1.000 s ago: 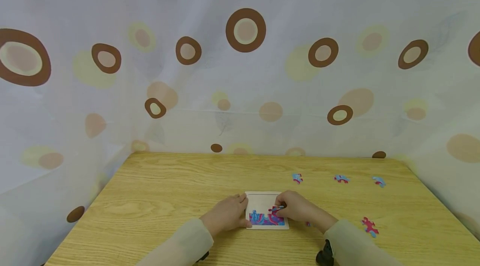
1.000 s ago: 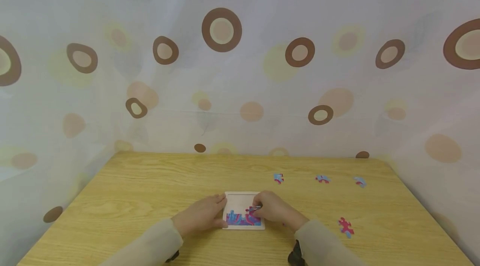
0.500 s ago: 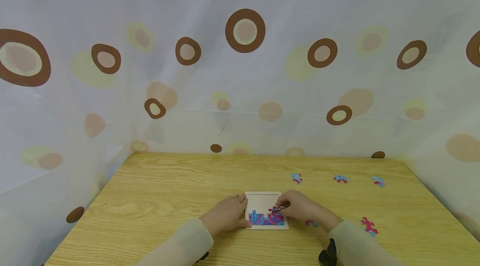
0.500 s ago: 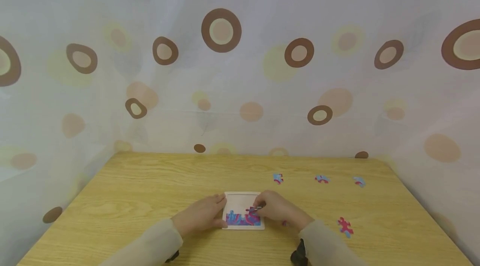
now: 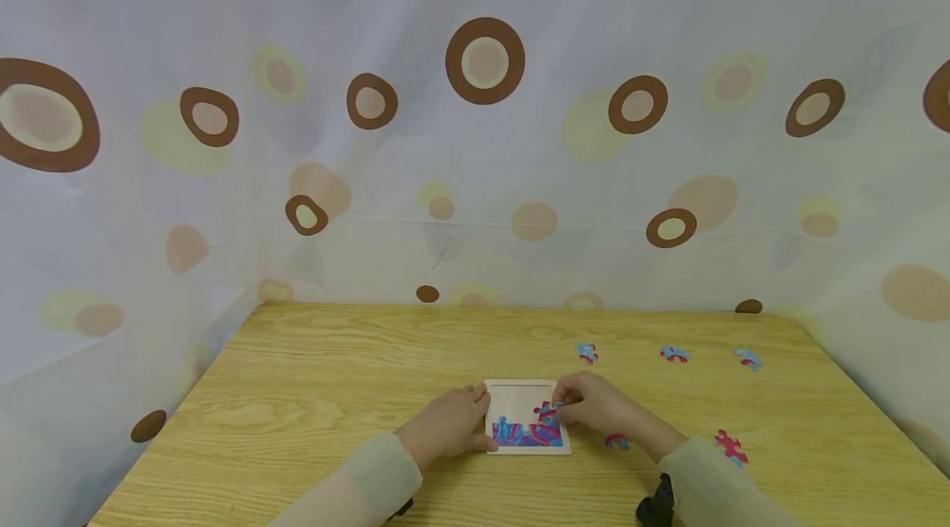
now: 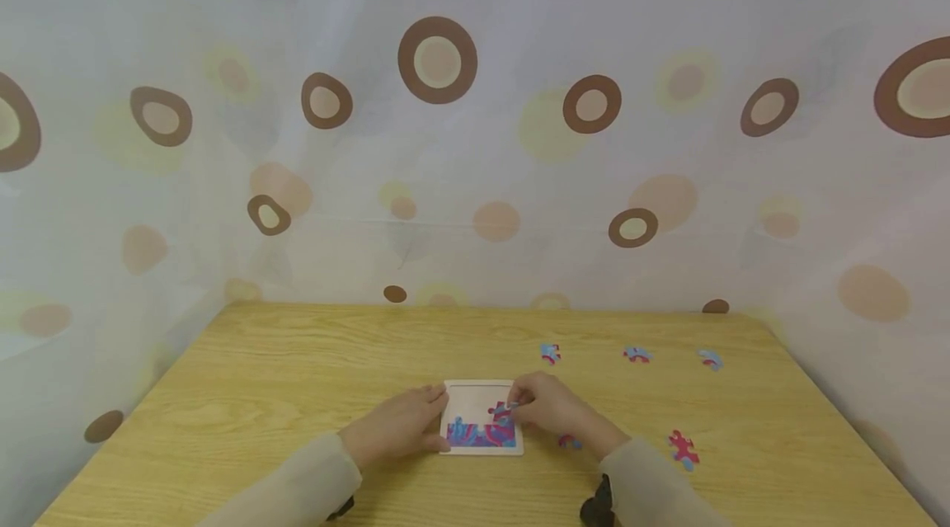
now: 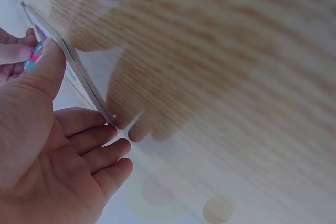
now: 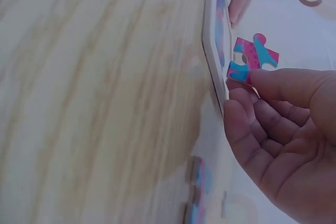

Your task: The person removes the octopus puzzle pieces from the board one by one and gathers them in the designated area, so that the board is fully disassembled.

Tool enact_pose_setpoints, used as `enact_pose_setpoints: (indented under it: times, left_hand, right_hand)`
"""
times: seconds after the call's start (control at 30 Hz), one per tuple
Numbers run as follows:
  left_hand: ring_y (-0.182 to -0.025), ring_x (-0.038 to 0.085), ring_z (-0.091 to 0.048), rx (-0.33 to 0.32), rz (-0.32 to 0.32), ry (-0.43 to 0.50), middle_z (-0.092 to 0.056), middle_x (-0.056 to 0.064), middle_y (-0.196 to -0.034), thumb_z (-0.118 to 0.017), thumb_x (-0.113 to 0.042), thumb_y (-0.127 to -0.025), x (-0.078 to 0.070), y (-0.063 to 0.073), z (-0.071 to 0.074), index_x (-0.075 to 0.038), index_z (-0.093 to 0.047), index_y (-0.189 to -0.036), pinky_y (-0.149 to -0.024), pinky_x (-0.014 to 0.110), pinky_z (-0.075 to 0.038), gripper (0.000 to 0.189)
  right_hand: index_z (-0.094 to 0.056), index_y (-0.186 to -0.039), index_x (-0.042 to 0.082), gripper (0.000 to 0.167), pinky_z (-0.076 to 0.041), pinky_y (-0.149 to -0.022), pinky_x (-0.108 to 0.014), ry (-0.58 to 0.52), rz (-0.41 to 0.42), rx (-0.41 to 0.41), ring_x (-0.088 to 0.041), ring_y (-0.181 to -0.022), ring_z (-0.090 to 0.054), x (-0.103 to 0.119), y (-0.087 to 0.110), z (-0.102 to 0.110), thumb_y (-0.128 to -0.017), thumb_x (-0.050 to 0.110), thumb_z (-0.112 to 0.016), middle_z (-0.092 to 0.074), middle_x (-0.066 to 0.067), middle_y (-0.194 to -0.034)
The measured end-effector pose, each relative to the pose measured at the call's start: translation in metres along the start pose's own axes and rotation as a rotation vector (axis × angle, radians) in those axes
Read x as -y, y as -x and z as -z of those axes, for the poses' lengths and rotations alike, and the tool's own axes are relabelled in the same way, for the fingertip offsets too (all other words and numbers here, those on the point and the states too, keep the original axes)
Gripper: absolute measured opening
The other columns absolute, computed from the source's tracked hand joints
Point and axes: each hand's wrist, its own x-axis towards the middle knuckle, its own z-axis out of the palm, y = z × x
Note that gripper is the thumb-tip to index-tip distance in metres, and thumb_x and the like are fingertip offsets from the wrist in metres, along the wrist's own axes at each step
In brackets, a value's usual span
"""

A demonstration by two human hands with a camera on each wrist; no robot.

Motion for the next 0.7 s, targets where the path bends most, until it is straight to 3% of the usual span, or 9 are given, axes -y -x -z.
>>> enact_pose_setpoints:
  times: [0.27,0.43,0.7]
  left_hand:
    - [-0.127,0.021,-0.039,0.014,0.008,0.0,-0.041,0.009,-0.14,-0.054,-0.053,-0.085,-0.001,0.0,0.0,-0.003,-0.045,-0.136,-0.103,0.028,-0.032,0.072]
    - [-0.127,0.021,-0.038,0.019,0.016,0.001,-0.041,0.009,-0.14,-0.054,-0.053,-0.085,-0.001,0.001,0.0,-0.003,-0.044,-0.136,-0.103,0.028,-0.031,0.072]
    - [-0.127,0.022,-0.038,0.031,0.013,-0.001,-0.04,0.009,-0.14,-0.054,-0.053,-0.086,0.0,0.002,0.001,-0.003,-0.043,-0.137,-0.103,0.028,-0.031,0.073]
  right_hand:
    - [-0.064,-0.098,-0.004,0.015,-0.042,-0.048,-0.027,-0.037,-0.022,-0.071,-0.018,-0.056,-0.047,-0.013,0.026,0.039,-0.092,0.007,-0.056,-0.059,-0.009,-0.077]
    - [-0.055,-0.104,-0.011,0.022,-0.05,-0.054,-0.032,-0.039,-0.053,-0.181,-0.021,-0.061,-0.053,-0.035,0.058,0.073,-0.091,0.007,-0.057,-0.057,-0.01,-0.08]
    - [-0.05,-0.104,-0.01,0.028,-0.05,-0.058,-0.03,0.013,-0.239,-0.327,-0.019,-0.069,-0.056,-0.073,0.119,0.126,-0.093,0.015,-0.056,-0.057,-0.006,-0.083]
